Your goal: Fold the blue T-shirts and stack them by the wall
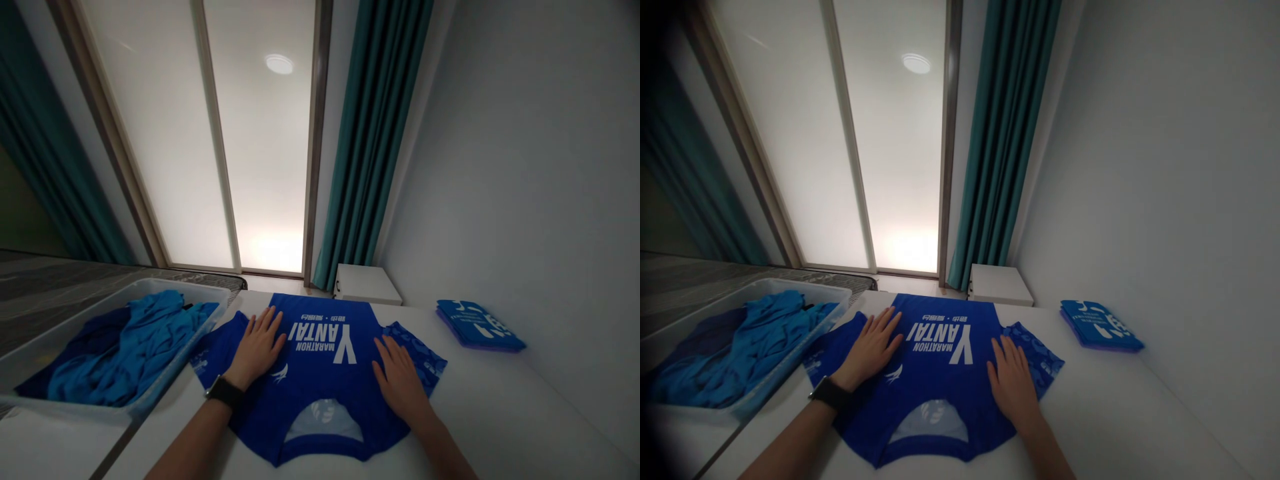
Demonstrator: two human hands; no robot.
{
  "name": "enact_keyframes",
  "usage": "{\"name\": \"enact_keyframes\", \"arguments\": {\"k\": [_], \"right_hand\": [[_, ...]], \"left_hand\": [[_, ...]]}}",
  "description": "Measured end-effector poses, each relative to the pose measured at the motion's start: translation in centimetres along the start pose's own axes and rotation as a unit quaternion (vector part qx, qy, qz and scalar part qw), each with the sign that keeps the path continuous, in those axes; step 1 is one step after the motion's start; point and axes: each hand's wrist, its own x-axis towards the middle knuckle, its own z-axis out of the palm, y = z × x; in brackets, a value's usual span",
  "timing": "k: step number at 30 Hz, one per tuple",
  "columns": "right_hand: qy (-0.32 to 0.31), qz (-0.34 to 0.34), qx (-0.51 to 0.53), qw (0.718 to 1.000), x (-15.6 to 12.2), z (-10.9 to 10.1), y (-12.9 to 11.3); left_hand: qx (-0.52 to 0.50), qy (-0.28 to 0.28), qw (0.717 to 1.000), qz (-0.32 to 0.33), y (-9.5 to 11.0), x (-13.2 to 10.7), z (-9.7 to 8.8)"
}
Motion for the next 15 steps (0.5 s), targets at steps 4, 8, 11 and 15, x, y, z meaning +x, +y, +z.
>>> {"name": "enact_keyframes", "arguments": {"k": [4, 8, 11, 15], "right_hand": [[-0.045, -0.084, 0.057, 0.994, -0.2, 0.2, -2.3], [-0.068, -0.094, 0.055, 0.992, -0.7, 0.2, -3.0], [-0.074, -0.094, 0.045, 0.992, -0.9, 0.1, -3.0], [-0.08, -0.09, 0.038, 0.992, -1.5, -0.2, -3.2]], "left_hand": [[-0.056, -0.032, 0.991, 0.114, 3.5, -1.0, 0.0], [-0.08, -0.085, 0.982, 0.147, 5.0, -1.7, 0.5], [-0.085, -0.086, 0.982, 0.146, 4.9, -1.8, 0.5], [-0.087, -0.099, 0.981, 0.145, 4.7, -2.2, 0.0]]}}
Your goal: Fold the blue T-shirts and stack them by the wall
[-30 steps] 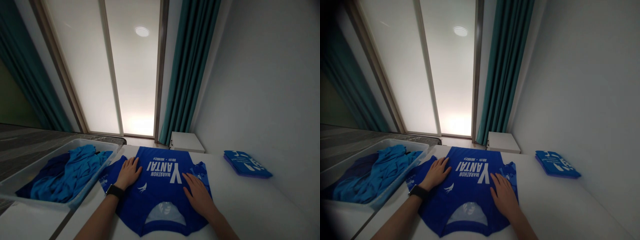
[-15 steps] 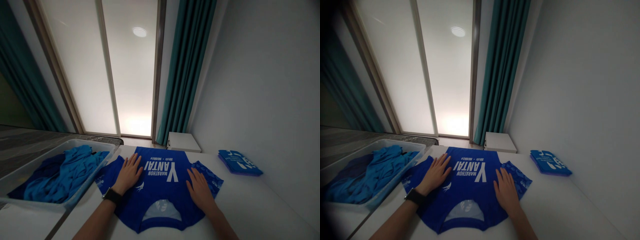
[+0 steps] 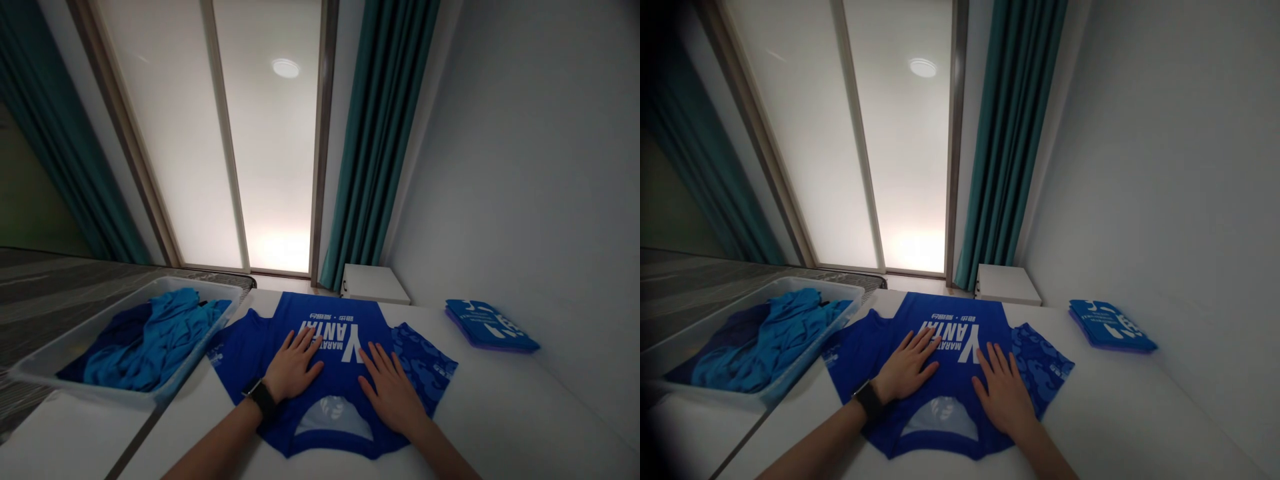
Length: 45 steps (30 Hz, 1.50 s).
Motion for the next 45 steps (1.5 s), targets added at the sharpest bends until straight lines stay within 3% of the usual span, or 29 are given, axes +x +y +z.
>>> {"name": "enact_keyframes", "arguments": {"k": [12, 18, 21, 25, 29, 32, 40, 45], "right_hand": [[0.01, 0.046, 0.004, 0.999, -5.1, 1.0, -1.7], [0.012, 0.05, 0.031, 0.998, -4.6, -0.1, -1.3], [0.025, 0.049, 0.034, 0.998, -2.7, -1.0, -0.4], [0.032, 0.055, 0.015, 0.998, 0.9, -1.2, 1.4], [0.034, 0.068, -0.01, 0.997, 4.3, -0.7, 2.8], [0.037, 0.068, -0.02, 0.997, 6.5, -0.7, 3.3], [0.09, 0.071, -0.019, 0.993, 11.4, -0.7, 4.0], [0.063, 0.087, -0.007, 0.994, 11.8, 0.3, 3.8]], "left_hand": [[-0.033, 0.015, 0.999, 0.001, 2.8, -4.3, 0.4], [-0.049, 0.006, 0.999, -0.008, 3.2, -4.8, 0.3], [-0.031, 0.036, 0.998, -0.039, 1.7, -3.4, -0.7], [0.022, 0.089, 0.987, -0.135, -2.4, -0.5, -2.7], [0.062, 0.081, 0.974, -0.203, -7.0, 1.8, -3.8], [0.039, 0.064, 0.964, -0.257, -9.1, 3.0, -3.7], [-0.02, 0.06, 0.942, -0.33, -10.9, 6.3, -3.1], [-0.047, 0.051, 0.937, -0.343, -10.6, 8.3, -2.5]]}}
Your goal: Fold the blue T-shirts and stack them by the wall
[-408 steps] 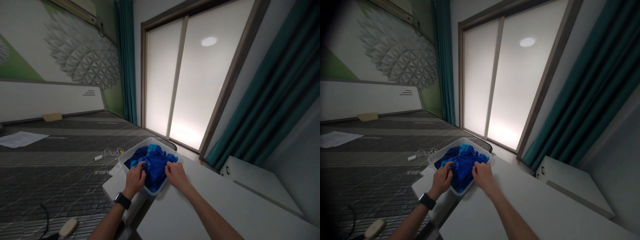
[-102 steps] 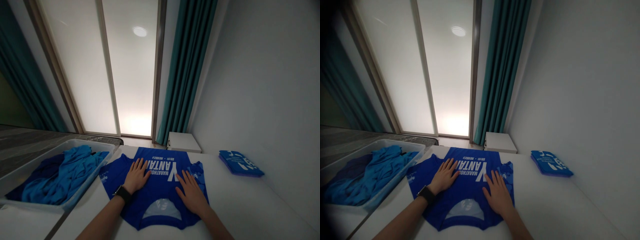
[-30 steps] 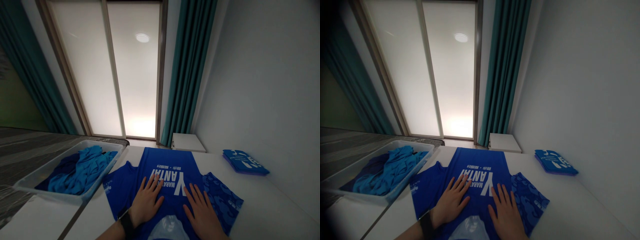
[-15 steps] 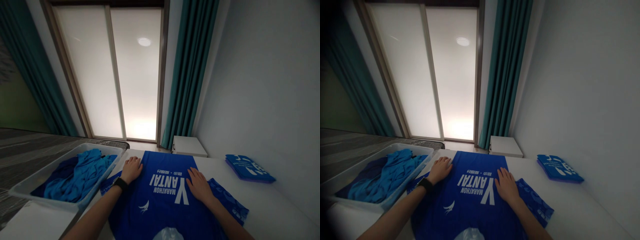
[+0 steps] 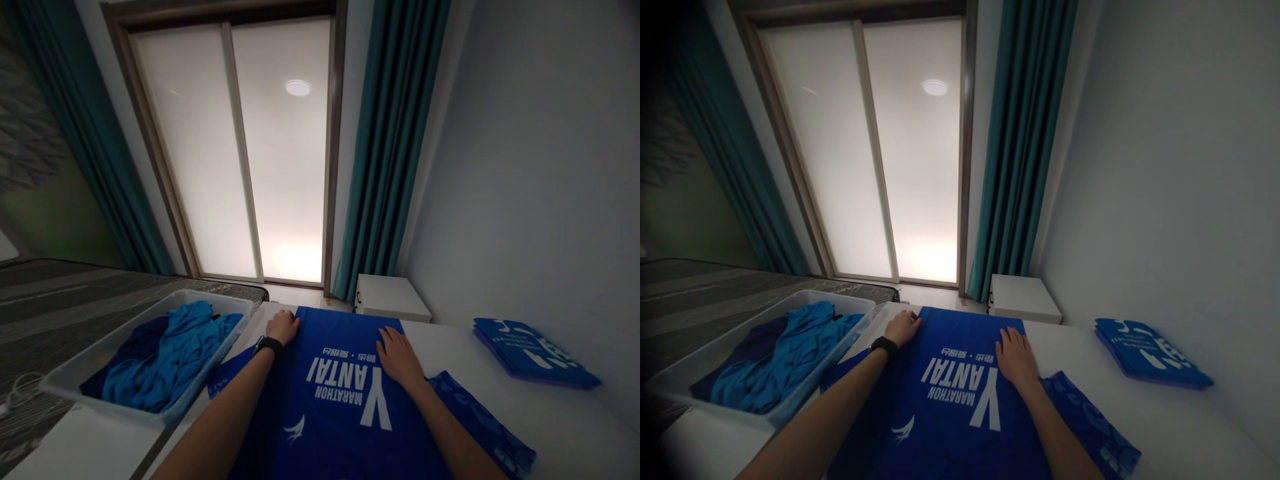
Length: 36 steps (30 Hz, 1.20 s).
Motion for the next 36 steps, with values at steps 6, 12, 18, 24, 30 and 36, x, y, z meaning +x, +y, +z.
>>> {"name": "enact_keyframes", "arguments": {"k": [6, 12, 18, 24, 30, 36], "right_hand": [[-0.001, -0.011, 0.004, 1.0, -0.6, 0.0, -0.1], [-0.004, -0.015, 0.01, 1.0, -0.5, 0.2, 0.2], [-0.023, 0.005, -0.001, 1.0, -0.7, 0.1, 0.0], [-0.044, 0.053, -0.05, 0.996, -1.1, 0.3, 0.8], [-0.065, 0.058, -0.07, 0.994, -1.5, 0.0, 2.7], [-0.071, 0.042, -0.073, 0.994, -1.5, 0.3, 2.8]], "left_hand": [[-0.053, -0.023, 0.998, -0.026, 1.4, 2.3, 1.0], [-0.084, -0.008, 0.995, -0.046, 1.9, 3.6, 1.0], [-0.022, 0.015, 1.0, -0.005, 1.4, 1.3, 1.2], [0.009, 0.019, 1.0, 0.015, 0.7, 0.3, 1.0], [0.035, 0.036, 0.992, 0.119, 0.4, -2.3, 1.2], [0.073, 0.016, 0.966, 0.248, -1.0, -3.7, 1.1]]}}
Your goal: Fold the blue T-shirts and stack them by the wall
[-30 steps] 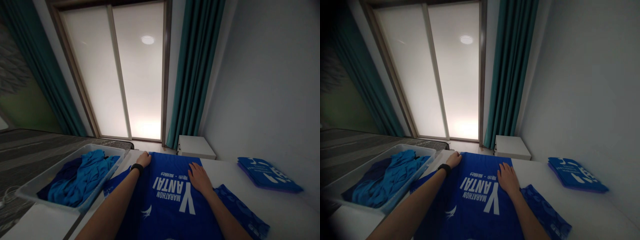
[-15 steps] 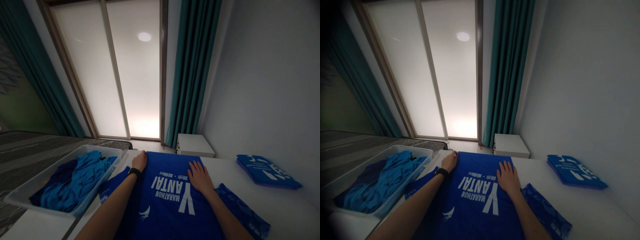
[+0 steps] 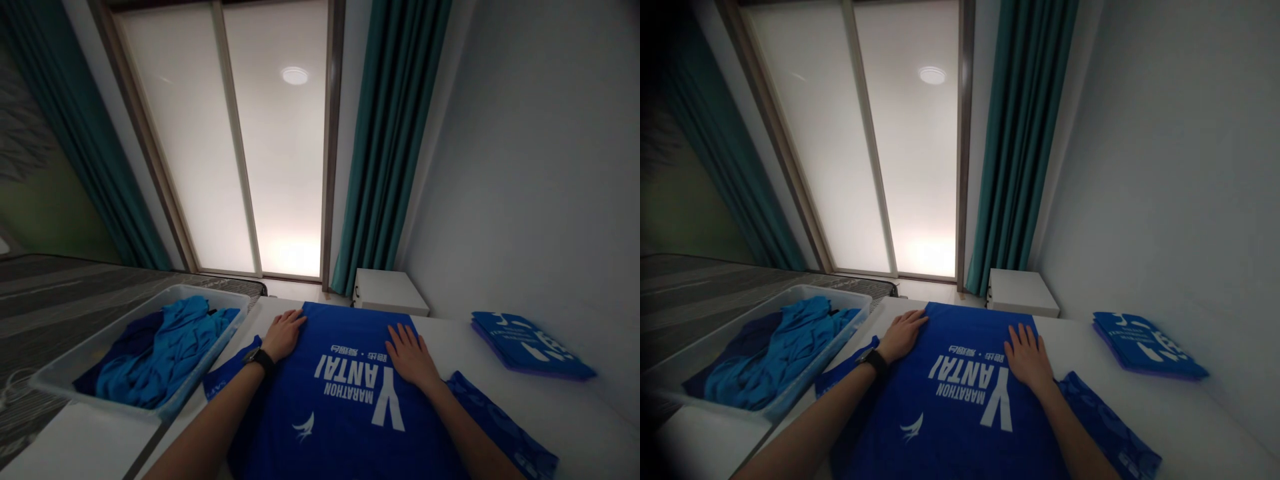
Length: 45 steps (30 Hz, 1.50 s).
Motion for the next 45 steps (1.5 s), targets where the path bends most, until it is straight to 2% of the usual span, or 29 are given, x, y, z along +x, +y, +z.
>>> {"name": "enact_keyframes", "arguments": {"k": [3, 8, 13, 18, 23, 31, 40, 45], "right_hand": [[0.002, -0.014, 0.013, 1.0, 0.2, 0.0, -0.7], [0.001, -0.029, 0.022, 0.999, 0.1, -0.6, -2.1], [0.011, -0.039, 0.038, 0.998, -0.2, -0.9, -2.4], [0.016, -0.044, 0.056, 0.997, -0.3, -0.9, -2.2], [0.02, -0.045, 0.066, 0.997, -0.3, -0.9, -2.1], [0.028, -0.049, 0.062, 0.996, -0.2, -0.8, -2.0], [0.027, -0.049, 0.07, 0.996, -0.3, -0.7, -1.9], [0.031, -0.048, 0.057, 0.997, -0.4, -0.8, -2.0]], "left_hand": [[-0.002, -0.012, 0.999, -0.035, -0.5, -0.6, 0.0], [-0.071, 0.008, 0.991, -0.116, -0.2, -0.9, -0.1], [-0.119, 0.017, 0.978, -0.171, 0.7, 0.8, -0.2], [-0.215, 0.002, 0.952, -0.219, 0.4, 2.9, -0.3], [-0.266, -0.03, 0.935, -0.234, -0.7, 3.0, -0.7], [-0.238, -0.067, 0.94, -0.233, -2.6, 1.7, -1.6], [-0.198, -0.056, 0.939, -0.276, -1.2, 3.0, -0.8], [-0.185, -0.057, 0.947, -0.257, -1.9, 2.4, -1.2]]}}
